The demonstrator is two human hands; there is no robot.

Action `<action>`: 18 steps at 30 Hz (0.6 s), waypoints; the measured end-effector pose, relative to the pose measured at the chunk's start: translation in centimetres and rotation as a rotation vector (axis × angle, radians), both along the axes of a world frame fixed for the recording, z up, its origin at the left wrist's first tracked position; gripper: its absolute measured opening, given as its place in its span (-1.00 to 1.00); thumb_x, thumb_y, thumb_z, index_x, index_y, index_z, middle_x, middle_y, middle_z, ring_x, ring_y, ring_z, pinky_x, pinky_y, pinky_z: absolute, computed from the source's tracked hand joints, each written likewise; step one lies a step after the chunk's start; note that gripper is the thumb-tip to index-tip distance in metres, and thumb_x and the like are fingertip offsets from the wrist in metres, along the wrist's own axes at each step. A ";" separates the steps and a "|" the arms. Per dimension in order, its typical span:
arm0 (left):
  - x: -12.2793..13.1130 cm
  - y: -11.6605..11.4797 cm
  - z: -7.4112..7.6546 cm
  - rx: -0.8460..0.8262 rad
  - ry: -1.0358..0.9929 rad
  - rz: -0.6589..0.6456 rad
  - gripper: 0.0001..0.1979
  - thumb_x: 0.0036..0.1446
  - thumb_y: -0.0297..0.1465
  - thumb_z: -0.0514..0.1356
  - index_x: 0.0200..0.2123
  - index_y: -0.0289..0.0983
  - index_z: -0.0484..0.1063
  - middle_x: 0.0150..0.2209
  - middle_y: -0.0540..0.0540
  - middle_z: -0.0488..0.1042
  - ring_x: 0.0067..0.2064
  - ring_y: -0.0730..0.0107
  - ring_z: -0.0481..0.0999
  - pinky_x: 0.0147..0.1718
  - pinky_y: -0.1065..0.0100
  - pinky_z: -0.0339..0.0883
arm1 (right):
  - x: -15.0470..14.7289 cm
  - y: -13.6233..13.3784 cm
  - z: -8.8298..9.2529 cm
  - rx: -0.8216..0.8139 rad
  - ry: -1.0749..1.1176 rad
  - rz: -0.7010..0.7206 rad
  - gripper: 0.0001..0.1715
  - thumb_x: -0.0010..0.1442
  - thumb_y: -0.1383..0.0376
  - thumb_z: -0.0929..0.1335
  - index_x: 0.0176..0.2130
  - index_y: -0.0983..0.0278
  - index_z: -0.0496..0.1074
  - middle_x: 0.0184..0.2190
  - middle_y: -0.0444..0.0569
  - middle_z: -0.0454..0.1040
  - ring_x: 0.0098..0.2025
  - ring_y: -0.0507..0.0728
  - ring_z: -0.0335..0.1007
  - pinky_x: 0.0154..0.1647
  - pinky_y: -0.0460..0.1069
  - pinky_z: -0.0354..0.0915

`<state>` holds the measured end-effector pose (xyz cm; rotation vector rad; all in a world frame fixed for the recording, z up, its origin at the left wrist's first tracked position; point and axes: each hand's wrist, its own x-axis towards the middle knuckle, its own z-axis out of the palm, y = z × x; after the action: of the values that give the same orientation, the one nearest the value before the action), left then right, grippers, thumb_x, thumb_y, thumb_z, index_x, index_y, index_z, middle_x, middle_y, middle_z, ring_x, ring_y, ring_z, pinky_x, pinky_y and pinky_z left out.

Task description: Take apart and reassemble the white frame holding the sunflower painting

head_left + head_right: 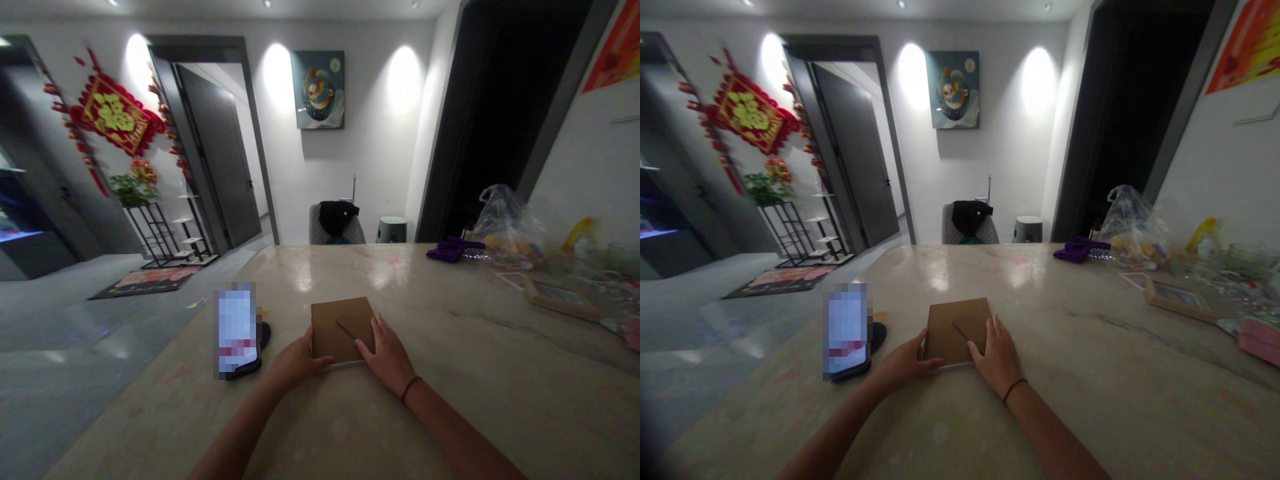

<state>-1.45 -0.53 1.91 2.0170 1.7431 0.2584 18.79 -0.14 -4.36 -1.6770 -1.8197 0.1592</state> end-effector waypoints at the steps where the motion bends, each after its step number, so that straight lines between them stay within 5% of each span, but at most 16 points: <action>1: 0.0 0.0 0.0 -0.003 0.004 0.003 -0.15 -0.16 -0.02 0.13 0.17 -0.31 0.02 -0.23 -0.15 0.49 -0.21 0.18 0.45 -0.31 0.36 0.19 | 0.0 0.0 0.0 0.003 -0.006 0.000 -0.25 0.08 0.06 0.21 0.09 0.53 0.14 0.17 0.30 0.06 0.21 0.26 -0.07 0.16 0.13 -0.01; 18: 0.0 0.0 0.1 -0.002 0.001 0.002 -0.11 -0.17 -0.04 0.15 0.19 -0.31 -0.03 -0.17 -0.18 0.48 -0.16 0.16 0.44 -0.29 0.35 0.20 | -0.2 -0.3 0.5 -0.001 -0.179 0.028 -0.37 0.13 0.13 0.15 0.08 0.47 0.17 0.12 0.25 0.17 0.15 0.26 0.06 0.12 0.14 0.02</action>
<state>-1.49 -0.56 2.01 2.0139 1.7455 0.2562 18.62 -0.43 -3.89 -1.7133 -1.9742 0.0222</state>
